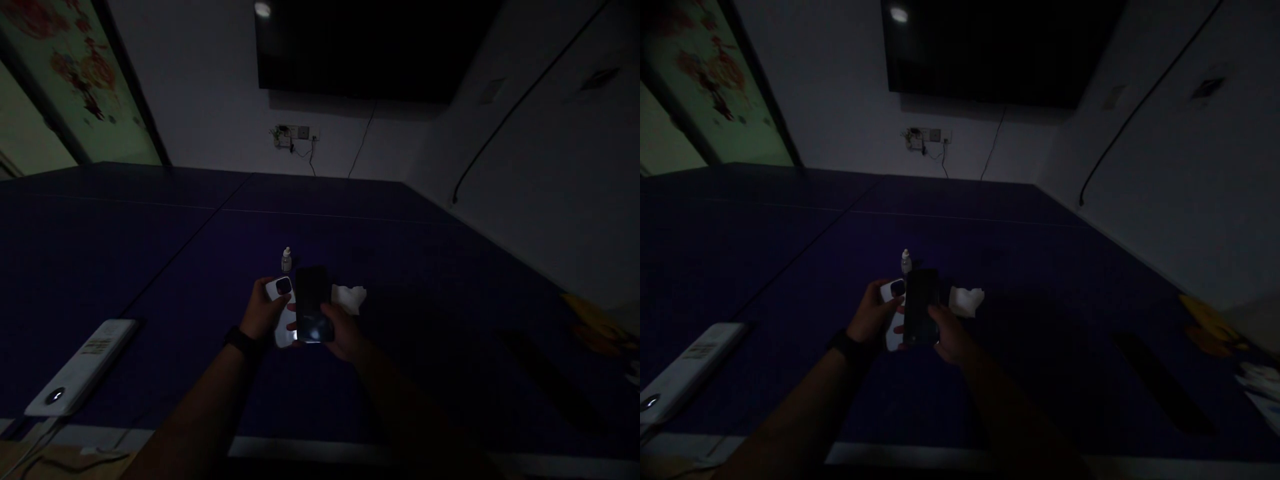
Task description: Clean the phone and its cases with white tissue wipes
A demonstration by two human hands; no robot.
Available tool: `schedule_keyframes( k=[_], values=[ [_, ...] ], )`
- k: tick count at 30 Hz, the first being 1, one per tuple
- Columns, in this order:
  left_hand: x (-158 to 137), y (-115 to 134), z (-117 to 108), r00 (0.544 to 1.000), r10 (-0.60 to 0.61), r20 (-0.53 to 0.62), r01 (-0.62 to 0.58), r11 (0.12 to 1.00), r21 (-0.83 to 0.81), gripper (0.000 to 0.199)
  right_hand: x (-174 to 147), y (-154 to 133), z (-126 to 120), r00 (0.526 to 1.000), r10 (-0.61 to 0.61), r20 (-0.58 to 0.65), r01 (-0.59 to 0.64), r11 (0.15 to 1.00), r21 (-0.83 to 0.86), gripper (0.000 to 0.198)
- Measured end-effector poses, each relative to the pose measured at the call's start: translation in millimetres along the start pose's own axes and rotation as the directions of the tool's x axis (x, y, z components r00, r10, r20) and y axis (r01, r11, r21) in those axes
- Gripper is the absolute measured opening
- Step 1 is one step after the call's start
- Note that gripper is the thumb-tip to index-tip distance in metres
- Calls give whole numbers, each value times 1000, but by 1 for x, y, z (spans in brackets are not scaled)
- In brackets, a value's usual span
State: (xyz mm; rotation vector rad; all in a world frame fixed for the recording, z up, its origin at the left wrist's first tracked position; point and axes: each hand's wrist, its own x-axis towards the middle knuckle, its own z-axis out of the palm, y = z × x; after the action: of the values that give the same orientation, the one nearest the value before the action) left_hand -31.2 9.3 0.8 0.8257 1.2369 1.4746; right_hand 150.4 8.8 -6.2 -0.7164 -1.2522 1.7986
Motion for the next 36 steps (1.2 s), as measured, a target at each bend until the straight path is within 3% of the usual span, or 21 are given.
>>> schedule_keyframes(
  k=[4,7,10,17,23,30,36],
  values=[
    [-3,-4,5,998,-56,16,57,989,-134,58,8,7,-9,991,-53,-120,30,981,-190,41],
    [-7,-5,12,994,-59,97,86,951,-298,51,13,11,-12,975,-121,-184,52,938,-343,33],
    [-11,-8,18,982,-78,173,146,890,-432,56,12,11,-11,954,-198,-225,69,876,-477,32],
    [-18,-15,22,987,-121,106,154,892,-424,60,6,2,-7,922,-339,-185,118,703,-701,28],
    [-21,-10,23,989,-72,128,122,888,-443,58,2,-4,-2,890,-417,-184,146,642,-752,30],
    [-23,-11,23,985,-86,151,143,892,-428,58,-1,-10,-3,872,-422,-250,116,673,-731,31],
    [-30,-12,25,941,-119,316,219,927,-303,57,6,-5,-13,925,-211,-316,-17,809,-588,41]
  ],
)
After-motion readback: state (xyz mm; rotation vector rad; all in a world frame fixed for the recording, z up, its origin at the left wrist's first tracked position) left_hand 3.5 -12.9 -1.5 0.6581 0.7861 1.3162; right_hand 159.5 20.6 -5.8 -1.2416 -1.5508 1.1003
